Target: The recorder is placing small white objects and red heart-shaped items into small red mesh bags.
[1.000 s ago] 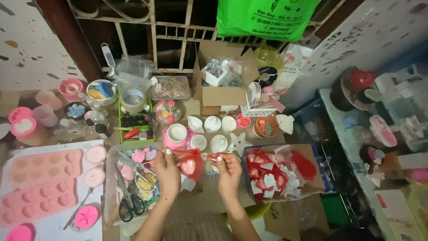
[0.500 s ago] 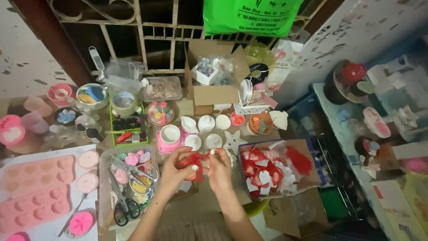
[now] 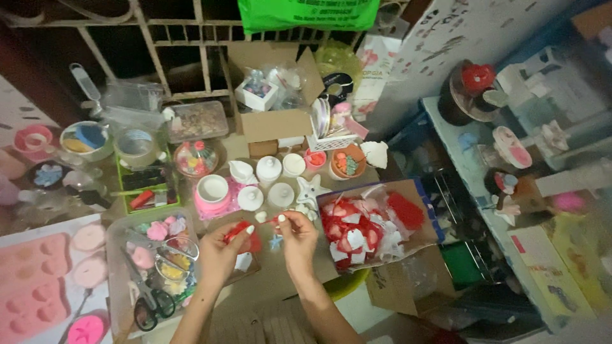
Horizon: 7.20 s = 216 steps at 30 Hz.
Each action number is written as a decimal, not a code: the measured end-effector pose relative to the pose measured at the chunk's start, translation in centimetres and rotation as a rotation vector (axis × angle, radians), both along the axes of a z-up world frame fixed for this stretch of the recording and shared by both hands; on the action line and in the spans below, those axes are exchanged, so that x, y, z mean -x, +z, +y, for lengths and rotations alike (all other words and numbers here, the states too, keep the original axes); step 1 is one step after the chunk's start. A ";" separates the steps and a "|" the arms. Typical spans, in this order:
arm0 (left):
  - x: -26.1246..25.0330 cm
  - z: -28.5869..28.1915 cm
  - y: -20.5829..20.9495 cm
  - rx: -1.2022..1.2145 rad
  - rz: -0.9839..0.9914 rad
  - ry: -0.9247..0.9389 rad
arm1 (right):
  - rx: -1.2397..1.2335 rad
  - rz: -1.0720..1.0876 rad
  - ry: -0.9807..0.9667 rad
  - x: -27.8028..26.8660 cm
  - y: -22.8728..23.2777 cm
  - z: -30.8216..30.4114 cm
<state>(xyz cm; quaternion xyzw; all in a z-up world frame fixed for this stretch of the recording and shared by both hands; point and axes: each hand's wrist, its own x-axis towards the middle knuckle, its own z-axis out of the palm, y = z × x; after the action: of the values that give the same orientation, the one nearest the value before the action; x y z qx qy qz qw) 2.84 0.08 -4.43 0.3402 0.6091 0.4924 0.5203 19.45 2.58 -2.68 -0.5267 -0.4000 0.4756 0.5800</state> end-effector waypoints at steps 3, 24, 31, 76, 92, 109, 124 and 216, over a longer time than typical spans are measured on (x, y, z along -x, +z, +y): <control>-0.9 -0.9 2.4 -0.042 0.153 -0.028 | -0.071 0.075 -0.004 -1.2 -1.9 0.2; 3.2 -0.8 2.3 -0.061 -0.037 -0.253 | 0.134 0.175 0.538 2.6 -4.2 4.5; 5.8 -2.1 3.1 -0.032 -0.451 -0.138 | 0.087 0.140 0.564 5.2 -2.4 5.2; 17.0 -5.0 -3.9 0.107 -1.009 0.121 | 0.512 -0.439 0.528 5.9 -19.5 3.4; 16.9 -4.5 -4.2 0.170 -0.933 0.158 | 0.531 -0.260 0.473 4.1 -18.7 3.3; 12.8 -3.1 -0.6 0.131 -0.645 0.036 | 0.298 0.127 0.442 6.8 -3.6 0.5; 14.8 -4.6 -2.0 0.063 -0.670 0.128 | -0.069 -1.180 0.602 8.6 -19.6 -0.5; 8.0 -1.9 4.4 -0.160 -0.669 -0.329 | 0.151 0.118 0.775 4.9 9.1 -0.3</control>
<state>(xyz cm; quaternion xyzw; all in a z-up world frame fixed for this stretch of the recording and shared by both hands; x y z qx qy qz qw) -5.19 -1.84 -0.03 0.2933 0.3024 0.5322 0.7344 14.51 2.29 6.44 -0.3499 -0.4991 0.7165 0.3393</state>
